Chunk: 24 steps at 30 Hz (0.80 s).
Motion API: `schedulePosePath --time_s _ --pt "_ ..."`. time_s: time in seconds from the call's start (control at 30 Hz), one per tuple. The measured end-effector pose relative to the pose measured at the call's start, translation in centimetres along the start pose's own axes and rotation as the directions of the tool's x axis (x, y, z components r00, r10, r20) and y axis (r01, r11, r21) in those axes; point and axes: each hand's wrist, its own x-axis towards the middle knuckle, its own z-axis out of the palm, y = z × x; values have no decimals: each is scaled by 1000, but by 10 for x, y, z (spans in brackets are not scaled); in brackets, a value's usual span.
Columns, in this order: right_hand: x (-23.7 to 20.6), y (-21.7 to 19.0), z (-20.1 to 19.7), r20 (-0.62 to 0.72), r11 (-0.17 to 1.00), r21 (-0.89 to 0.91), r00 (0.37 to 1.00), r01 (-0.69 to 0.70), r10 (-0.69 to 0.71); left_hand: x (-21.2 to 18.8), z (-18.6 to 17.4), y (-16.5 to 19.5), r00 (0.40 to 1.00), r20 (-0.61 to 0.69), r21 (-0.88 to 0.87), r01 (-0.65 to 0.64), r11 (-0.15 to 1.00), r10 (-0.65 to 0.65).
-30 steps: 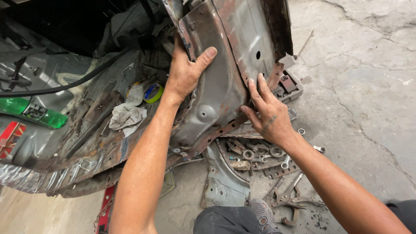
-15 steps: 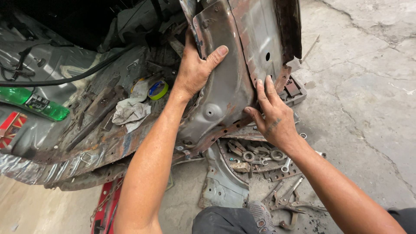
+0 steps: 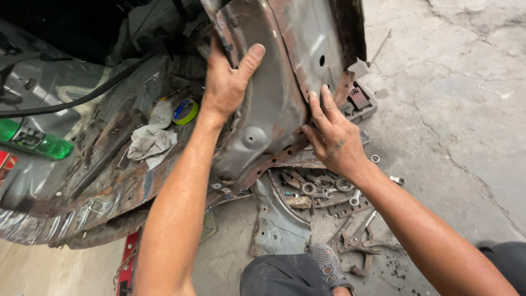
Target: The person fits a rusted metal body panel against the rear corner of a car body on a lift, aligning its holes and edges by hand, then removes it and hammers it flat on their lap with a hammer before re-fitting it to the car and pressing the seams into place.
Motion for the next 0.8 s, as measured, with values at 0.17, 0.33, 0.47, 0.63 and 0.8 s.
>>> schedulePosePath --time_s 0.17,0.33,0.47,0.63,0.8 --pt "-4 13 -8 115 988 88 987 -127 116 -3 0 1 1000 3 19 18 1000 -18" --pt "-7 35 -20 109 943 316 991 -104 73 -6 0 3 999 22 25 29 999 -30" --pt "-13 38 -15 86 951 300 995 -68 44 -8 0 4 1000 24 20 -9 1000 8" --pt "-18 35 -5 99 959 264 992 -102 79 -9 0 3 999 35 34 -3 999 2" --pt "-22 41 -7 98 984 172 994 -54 38 -11 1 5 999 34 28 -4 1000 3"
